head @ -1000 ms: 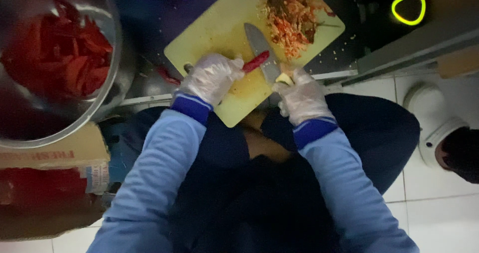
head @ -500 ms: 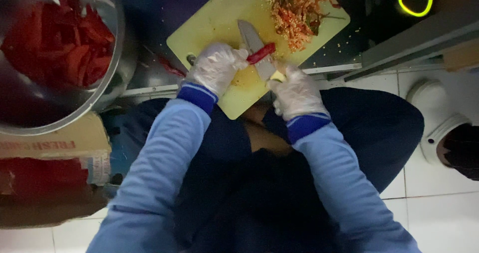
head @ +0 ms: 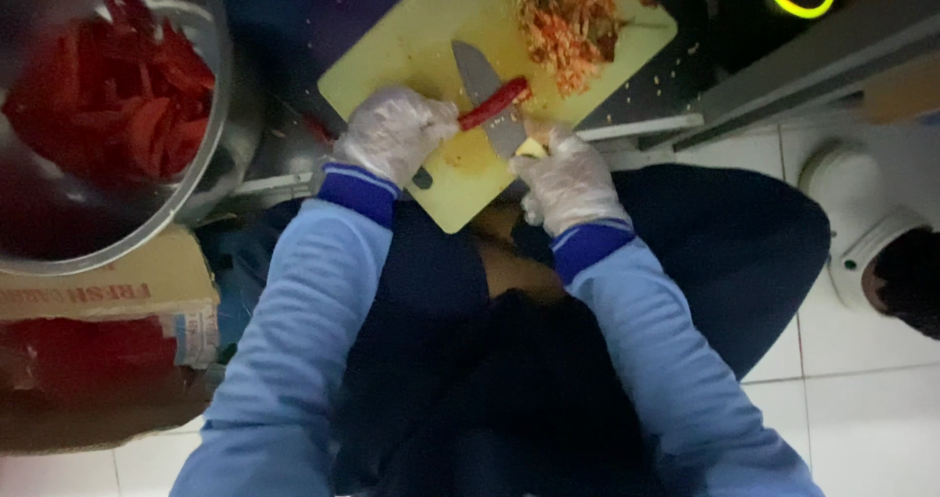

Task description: Slicing red chilies on a cutting board using a kitchen knife

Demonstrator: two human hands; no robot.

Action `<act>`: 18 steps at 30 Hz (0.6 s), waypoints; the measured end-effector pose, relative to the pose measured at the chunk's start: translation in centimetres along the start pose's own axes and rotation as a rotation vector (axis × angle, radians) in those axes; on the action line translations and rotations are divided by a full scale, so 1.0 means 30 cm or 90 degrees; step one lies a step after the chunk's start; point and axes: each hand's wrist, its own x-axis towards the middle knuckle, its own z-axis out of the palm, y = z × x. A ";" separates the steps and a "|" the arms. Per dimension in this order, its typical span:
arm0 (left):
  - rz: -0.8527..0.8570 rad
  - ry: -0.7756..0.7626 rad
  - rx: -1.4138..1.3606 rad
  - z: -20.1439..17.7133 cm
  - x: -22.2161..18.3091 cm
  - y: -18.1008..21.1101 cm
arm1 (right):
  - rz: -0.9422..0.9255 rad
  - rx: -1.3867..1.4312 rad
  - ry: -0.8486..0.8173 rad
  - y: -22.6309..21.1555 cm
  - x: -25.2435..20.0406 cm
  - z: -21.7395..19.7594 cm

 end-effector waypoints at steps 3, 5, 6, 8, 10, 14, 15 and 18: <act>-0.013 -0.021 0.028 -0.016 0.010 0.000 | -0.013 0.013 0.010 -0.012 0.004 0.024; -0.043 -0.021 0.146 -0.058 -0.007 0.073 | 0.000 0.057 0.009 -0.025 -0.008 0.028; -0.044 -0.023 0.147 -0.049 -0.002 0.056 | 0.002 0.058 0.008 -0.036 -0.012 0.030; -0.064 0.004 0.050 -0.019 0.006 0.030 | 0.007 -0.030 0.011 -0.050 -0.022 0.024; -0.052 -0.007 0.018 -0.045 -0.008 0.063 | 0.001 -0.004 -0.002 -0.033 -0.014 0.034; -0.035 -0.014 0.084 -0.049 -0.004 0.085 | 0.013 0.015 -0.019 0.021 0.004 0.035; -0.038 -0.011 0.084 -0.019 0.007 0.059 | 0.011 0.013 -0.021 0.003 -0.012 0.042; -0.031 -0.016 0.004 0.041 0.030 0.037 | -0.009 -0.047 -0.006 -0.030 -0.049 0.050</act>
